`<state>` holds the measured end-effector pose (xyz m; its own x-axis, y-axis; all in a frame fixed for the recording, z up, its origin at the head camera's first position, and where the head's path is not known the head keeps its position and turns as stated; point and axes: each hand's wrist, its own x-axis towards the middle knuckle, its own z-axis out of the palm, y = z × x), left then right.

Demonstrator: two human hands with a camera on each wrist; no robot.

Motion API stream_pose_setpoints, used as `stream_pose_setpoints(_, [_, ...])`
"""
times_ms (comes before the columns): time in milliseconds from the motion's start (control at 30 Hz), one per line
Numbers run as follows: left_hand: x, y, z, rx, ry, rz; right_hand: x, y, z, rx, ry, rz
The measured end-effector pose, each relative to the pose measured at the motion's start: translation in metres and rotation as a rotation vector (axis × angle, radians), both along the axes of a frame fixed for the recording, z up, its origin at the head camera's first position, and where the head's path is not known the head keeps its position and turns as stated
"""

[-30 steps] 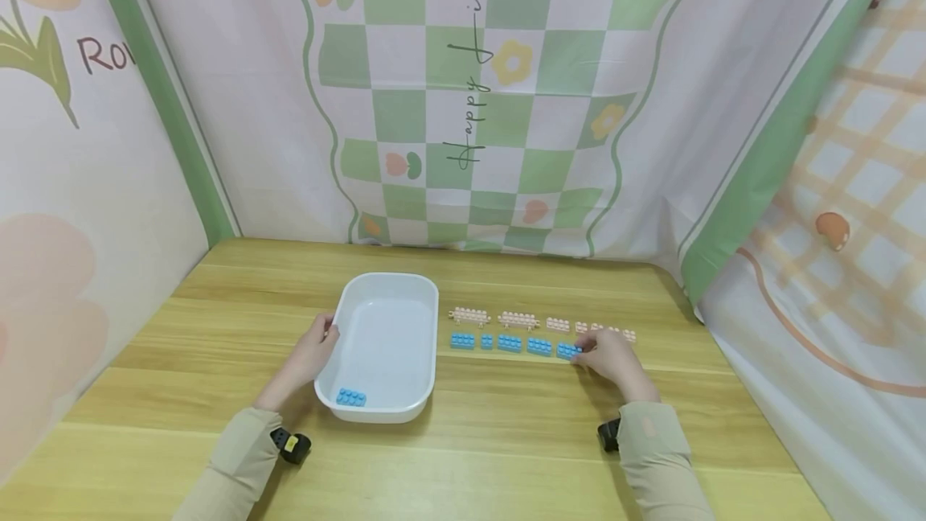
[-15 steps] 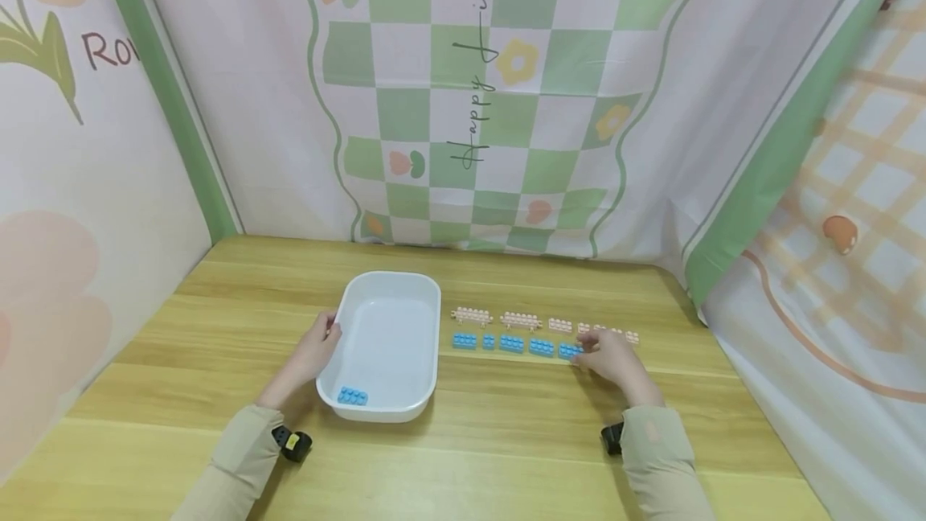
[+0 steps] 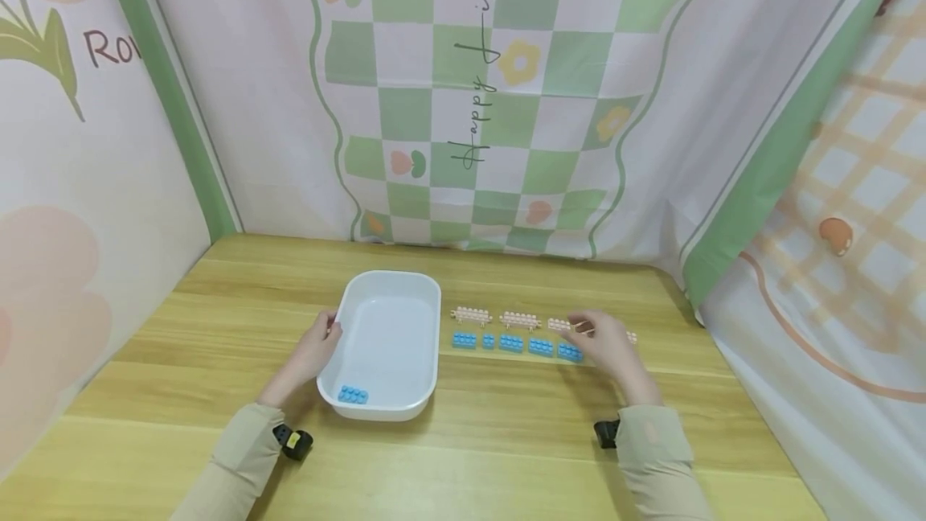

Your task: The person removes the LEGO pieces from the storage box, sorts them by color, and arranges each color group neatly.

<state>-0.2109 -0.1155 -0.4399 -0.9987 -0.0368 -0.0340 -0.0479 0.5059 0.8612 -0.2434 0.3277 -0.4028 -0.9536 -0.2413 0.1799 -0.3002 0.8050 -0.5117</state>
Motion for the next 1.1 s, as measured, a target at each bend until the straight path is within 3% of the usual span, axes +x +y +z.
stream_pose_setpoints(300, [-0.001, 0.002, -0.001, 0.012, -0.021, 0.003, -0.006, -0.028, -0.001, -0.074, 0.030, 0.062])
stream_pose_setpoints(567, [0.000, 0.001, 0.000, 0.013, 0.006, 0.021, -0.006, -0.064, 0.000, -0.091, 0.038, 0.135])
stream_pose_setpoints(1100, [-0.001, 0.001, -0.002, 0.000, -0.004, 0.030, -0.002, -0.139, 0.015, -0.158, 0.078, 0.320])
